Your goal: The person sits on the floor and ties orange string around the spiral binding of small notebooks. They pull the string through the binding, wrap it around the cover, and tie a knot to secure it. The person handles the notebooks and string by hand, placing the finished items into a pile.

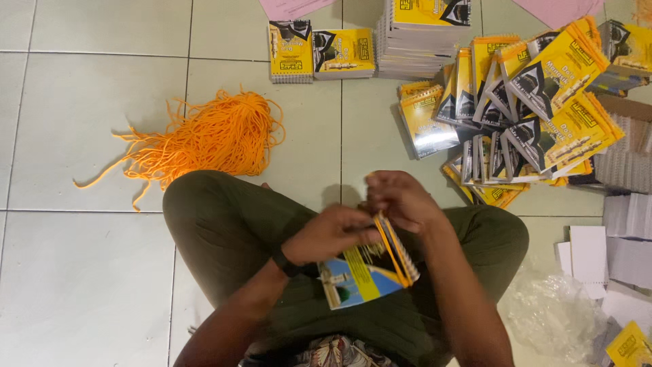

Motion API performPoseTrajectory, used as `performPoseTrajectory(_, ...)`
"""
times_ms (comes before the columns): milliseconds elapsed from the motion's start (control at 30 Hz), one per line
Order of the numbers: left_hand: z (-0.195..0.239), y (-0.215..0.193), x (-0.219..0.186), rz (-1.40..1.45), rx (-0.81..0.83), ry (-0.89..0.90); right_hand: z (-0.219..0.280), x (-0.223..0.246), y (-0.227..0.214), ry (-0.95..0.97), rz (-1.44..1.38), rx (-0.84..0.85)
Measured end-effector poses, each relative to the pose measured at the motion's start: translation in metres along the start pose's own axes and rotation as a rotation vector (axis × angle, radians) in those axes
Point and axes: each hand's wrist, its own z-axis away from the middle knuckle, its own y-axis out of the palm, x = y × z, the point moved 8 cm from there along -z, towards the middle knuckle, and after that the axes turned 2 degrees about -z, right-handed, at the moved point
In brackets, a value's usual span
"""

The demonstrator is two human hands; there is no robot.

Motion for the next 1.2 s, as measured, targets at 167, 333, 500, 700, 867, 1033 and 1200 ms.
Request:
performPoseTrajectory(167,-0.004,-0.007,0.095,-0.083,0.088,-0.152,0.01,0.02,0.056,-0.176,0.902,0.155)
performPoseTrajectory(333,0.015,-0.043,0.059,-0.041,-0.369,-0.259,0.048,0.005,0.055,-0.947,1.407,-0.13)
performPoseTrajectory(500,0.035,-0.041,0.019,-0.268,-0.532,-0.178,0.053,-0.019,0.048,-0.959,1.25,-0.315)
performPoseTrajectory(700,0.055,-0.047,0.035,-0.485,-0.612,-0.191,0.038,-0.056,0.049,-0.791,1.041,-0.268)
performPoseTrajectory(867,0.058,-0.046,0.056,-0.839,-0.543,-0.201,0.022,-0.077,0.038,-0.656,0.906,-0.294)
performPoseTrajectory(1033,0.046,-0.05,0.051,-1.094,-0.403,-0.171,0.028,-0.067,0.049,-0.692,0.926,-0.299)
performPoseTrajectory(1200,0.047,-0.06,0.087,-1.225,-0.263,-0.181,0.025,-0.076,0.043,-0.666,0.877,-0.265)
